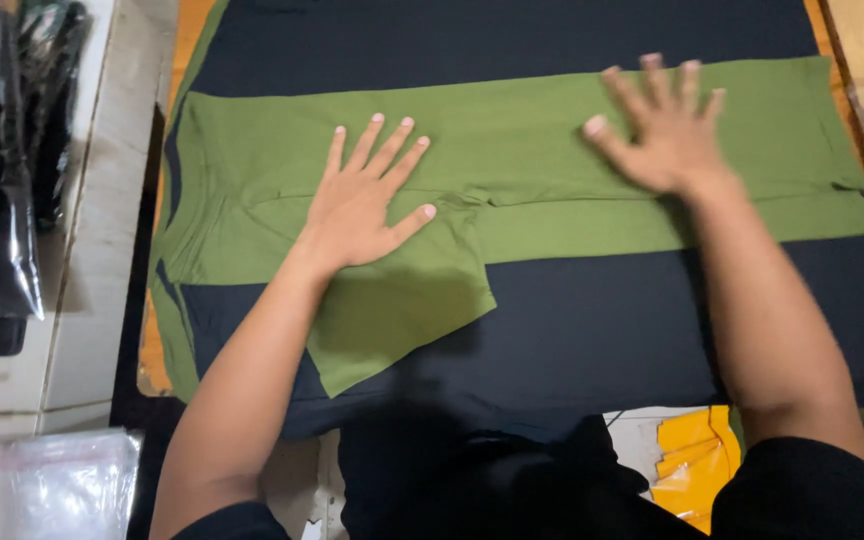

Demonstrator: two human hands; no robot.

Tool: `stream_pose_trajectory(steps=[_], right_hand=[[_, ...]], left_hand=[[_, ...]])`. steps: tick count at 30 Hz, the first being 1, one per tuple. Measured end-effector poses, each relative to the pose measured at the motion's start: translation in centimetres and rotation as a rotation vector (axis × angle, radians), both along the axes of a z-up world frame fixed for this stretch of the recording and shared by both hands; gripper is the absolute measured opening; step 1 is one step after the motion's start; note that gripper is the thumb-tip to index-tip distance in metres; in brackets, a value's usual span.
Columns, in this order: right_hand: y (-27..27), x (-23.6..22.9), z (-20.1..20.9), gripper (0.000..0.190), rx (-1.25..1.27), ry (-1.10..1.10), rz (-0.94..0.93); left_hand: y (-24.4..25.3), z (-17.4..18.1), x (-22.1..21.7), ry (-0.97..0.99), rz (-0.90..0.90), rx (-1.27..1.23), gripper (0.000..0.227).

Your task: Folding a green t-shirt and placing it into a clear plastic bag for packaging.

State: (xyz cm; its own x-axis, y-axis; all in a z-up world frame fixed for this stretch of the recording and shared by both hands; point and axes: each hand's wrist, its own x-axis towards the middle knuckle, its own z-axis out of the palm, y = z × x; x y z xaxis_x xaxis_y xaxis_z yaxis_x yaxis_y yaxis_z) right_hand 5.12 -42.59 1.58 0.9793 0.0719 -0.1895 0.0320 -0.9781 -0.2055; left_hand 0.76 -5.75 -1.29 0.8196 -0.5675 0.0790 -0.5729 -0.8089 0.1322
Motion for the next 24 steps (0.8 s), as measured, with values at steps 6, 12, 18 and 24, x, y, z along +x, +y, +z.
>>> stream_pose_trajectory(steps=[6,12,18,24], right_hand=[[-11.8,1.3,-0.8,0.090,0.100,-0.069,-0.307],[-16.6,1.3,-5.1,0.075,0.181,-0.353,-0.152],[-20.4,-4.2,-4.1,0.050,0.188,-0.475,0.131],[-21.7,-10.5,-5.0,0.046,0.387,-0.521,0.085]], left_hand=[[0.1,-0.5,-0.2,-0.063,-0.007,-0.028,0.081],[-0.9,0.1,-0.9,-0.178,-0.080,-0.169,0.061],[-7.7,-0.2,-1.9,-0.327,-0.287,-0.311,0.041],[-9.3,-1.9,0.1,-0.352,-0.182,-0.075,0.018]])
